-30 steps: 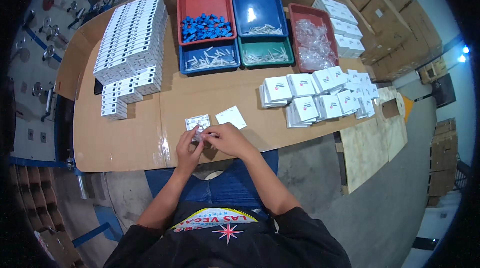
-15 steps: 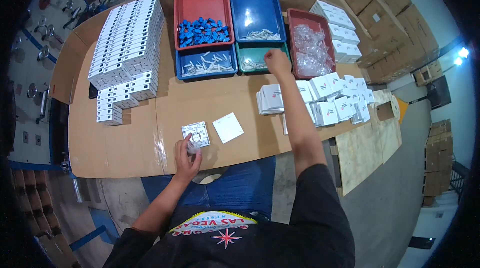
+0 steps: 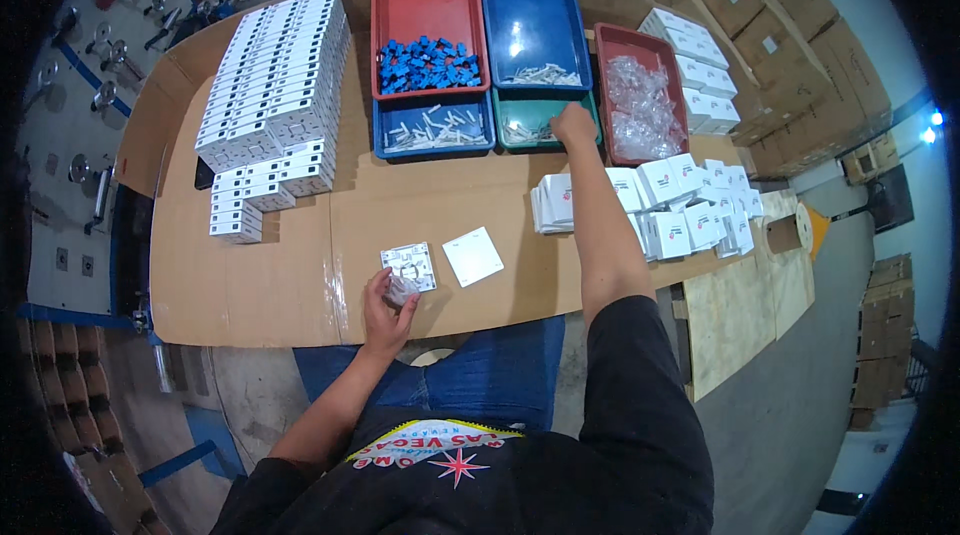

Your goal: The person is assembling and packaging components into small white boxes at a warehouse workstation.

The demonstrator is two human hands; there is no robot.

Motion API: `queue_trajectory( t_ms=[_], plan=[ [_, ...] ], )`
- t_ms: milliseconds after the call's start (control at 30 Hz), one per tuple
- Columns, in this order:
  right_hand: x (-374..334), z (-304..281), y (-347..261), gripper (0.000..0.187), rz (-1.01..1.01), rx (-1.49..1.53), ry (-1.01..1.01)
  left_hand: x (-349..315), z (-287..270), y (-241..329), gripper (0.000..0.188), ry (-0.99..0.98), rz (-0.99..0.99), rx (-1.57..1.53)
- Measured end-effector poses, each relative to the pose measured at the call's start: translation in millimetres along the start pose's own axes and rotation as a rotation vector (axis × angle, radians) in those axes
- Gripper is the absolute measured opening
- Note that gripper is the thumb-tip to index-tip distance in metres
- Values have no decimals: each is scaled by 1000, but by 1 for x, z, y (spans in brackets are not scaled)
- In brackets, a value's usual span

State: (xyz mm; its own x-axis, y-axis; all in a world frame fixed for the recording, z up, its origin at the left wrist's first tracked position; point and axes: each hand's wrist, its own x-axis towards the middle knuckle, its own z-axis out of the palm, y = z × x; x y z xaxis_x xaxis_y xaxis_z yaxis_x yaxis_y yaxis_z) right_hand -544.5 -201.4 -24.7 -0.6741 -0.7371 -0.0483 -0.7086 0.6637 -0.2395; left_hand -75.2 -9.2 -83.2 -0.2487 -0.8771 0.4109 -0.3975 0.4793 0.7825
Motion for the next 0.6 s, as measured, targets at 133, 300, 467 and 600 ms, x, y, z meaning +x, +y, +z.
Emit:
queue_trajectory(
  t_ms=[133, 300, 467, 600],
  plan=[
    [7, -33, 27, 33, -111, 136, 188, -7, 6, -8, 59, 64, 3, -151],
    [-41, -71, 6, 22, -367, 579, 209, 0, -4, -6, 54, 47, 40, -47],
    [-175, -82, -21, 13, -327, 890, -40, 15, -9, 8, 47, 0, 40, -49],
    [-269, -49, -46, 17, -233, 1034, -334, 19, -9, 10, 47, 36, 101, -46]
  ],
)
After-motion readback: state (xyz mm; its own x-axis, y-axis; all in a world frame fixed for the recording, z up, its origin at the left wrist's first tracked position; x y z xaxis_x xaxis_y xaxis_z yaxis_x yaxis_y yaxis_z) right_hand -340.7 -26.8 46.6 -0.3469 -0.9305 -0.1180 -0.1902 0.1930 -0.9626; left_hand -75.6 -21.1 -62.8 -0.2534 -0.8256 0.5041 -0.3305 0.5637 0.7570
